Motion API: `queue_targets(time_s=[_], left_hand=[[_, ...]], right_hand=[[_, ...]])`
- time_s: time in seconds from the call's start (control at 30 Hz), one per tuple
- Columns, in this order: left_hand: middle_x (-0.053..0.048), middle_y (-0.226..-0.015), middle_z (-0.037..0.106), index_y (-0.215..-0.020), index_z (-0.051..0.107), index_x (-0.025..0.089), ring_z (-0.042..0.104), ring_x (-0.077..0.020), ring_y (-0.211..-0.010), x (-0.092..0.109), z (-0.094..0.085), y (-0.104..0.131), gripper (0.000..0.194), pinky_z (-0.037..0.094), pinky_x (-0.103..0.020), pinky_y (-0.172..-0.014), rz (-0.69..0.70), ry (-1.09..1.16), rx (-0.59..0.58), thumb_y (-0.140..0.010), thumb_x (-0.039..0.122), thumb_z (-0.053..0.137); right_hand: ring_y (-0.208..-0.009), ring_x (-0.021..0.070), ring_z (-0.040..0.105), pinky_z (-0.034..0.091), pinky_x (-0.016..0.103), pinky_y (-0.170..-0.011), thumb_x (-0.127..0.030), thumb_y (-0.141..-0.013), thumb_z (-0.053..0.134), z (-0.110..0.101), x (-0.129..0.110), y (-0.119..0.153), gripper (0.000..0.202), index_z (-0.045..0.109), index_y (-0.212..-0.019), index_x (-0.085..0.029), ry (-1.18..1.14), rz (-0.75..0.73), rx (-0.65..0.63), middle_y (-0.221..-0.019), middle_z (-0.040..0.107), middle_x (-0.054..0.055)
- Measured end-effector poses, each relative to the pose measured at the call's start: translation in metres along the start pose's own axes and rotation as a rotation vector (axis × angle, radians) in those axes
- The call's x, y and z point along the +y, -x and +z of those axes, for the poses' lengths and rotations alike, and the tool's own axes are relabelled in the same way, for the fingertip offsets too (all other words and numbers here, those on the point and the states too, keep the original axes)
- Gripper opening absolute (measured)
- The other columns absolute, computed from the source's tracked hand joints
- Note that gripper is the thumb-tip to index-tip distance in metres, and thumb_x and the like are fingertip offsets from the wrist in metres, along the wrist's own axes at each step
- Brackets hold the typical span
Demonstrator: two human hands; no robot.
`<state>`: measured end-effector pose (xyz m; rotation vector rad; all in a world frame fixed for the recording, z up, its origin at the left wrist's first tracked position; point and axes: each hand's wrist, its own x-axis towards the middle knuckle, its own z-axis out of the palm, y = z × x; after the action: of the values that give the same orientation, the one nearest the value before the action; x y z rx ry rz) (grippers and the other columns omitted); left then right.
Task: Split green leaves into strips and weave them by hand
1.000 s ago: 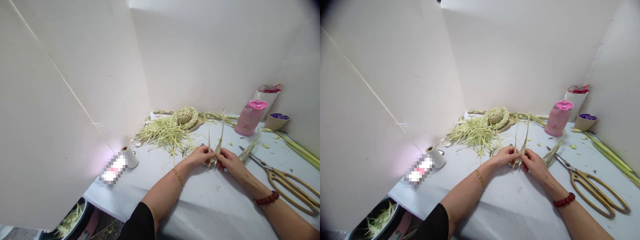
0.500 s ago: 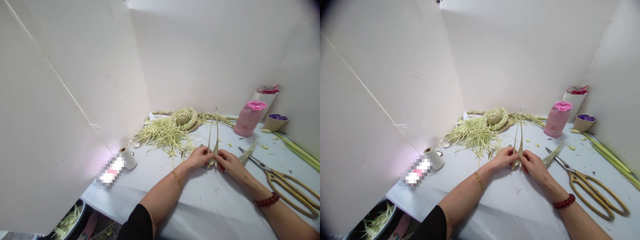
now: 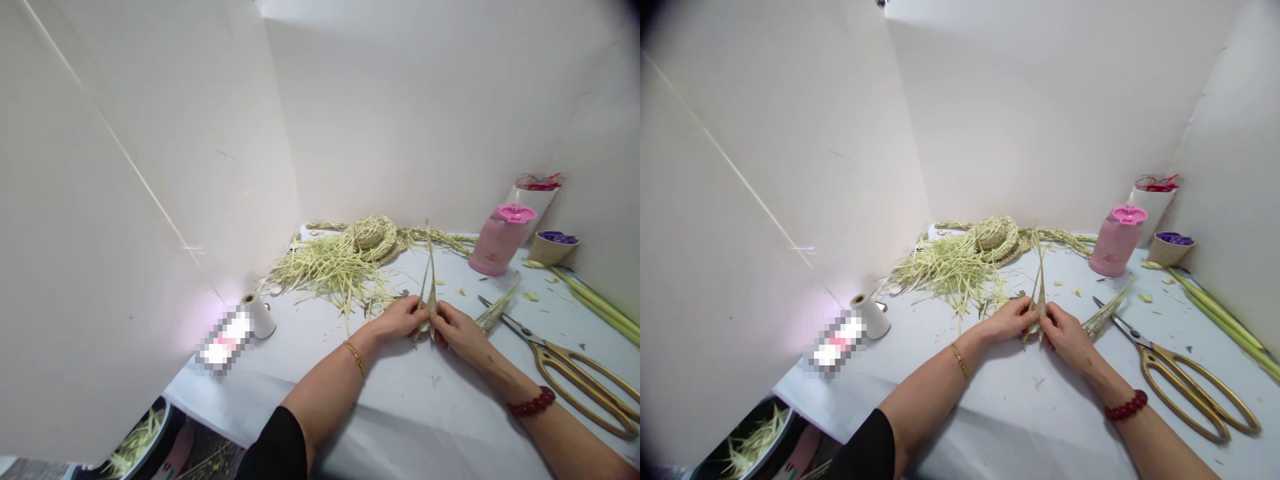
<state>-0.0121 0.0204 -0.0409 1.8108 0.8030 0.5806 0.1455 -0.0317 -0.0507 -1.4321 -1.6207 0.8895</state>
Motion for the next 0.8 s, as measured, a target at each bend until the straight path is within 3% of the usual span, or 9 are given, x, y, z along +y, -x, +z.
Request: queue_targets(time_s=[0.33,0.47,0.8], left_hand=[[0.004,-0.063,0.048,-0.076,0.046,0.019,0.044,-0.0093,-0.057,-0.001,-0.001,0.003,0.017,0.033,-0.021,-0.054,0.04,-0.067,-0.073,-0.088,0.03,0.046],[0.004,-0.062,0.049,-0.074,0.045,0.019,0.045,-0.0105,-0.058,-0.002,-0.001,0.003,0.019,0.033,-0.023,-0.056,0.043,-0.128,-0.052,-0.089,0.031,0.044],[0.004,-0.068,0.05,-0.081,0.047,0.019,0.047,-0.011,-0.064,-0.004,0.002,0.004,0.014,0.035,-0.021,-0.058,0.006,-0.257,0.04,-0.088,0.031,0.045]], right_hand=[[-0.056,0.0186,0.052,0.04,0.029,-0.057,-0.033,-0.074,0.041,0.001,-0.011,0.001,0.019,0.055,-0.079,-0.022,0.25,-0.043,0.066,-0.056,0.057,-0.002],[-0.06,0.0197,0.054,0.041,0.029,-0.059,-0.034,-0.073,0.04,0.003,-0.011,0.001,0.023,0.057,-0.082,-0.022,0.275,-0.047,0.09,-0.06,0.06,-0.001],[-0.053,0.0176,0.05,0.037,0.028,-0.054,-0.036,-0.074,0.04,0.009,0.0,-0.002,0.022,0.055,-0.081,-0.021,0.244,0.013,0.107,-0.052,0.053,-0.004]])
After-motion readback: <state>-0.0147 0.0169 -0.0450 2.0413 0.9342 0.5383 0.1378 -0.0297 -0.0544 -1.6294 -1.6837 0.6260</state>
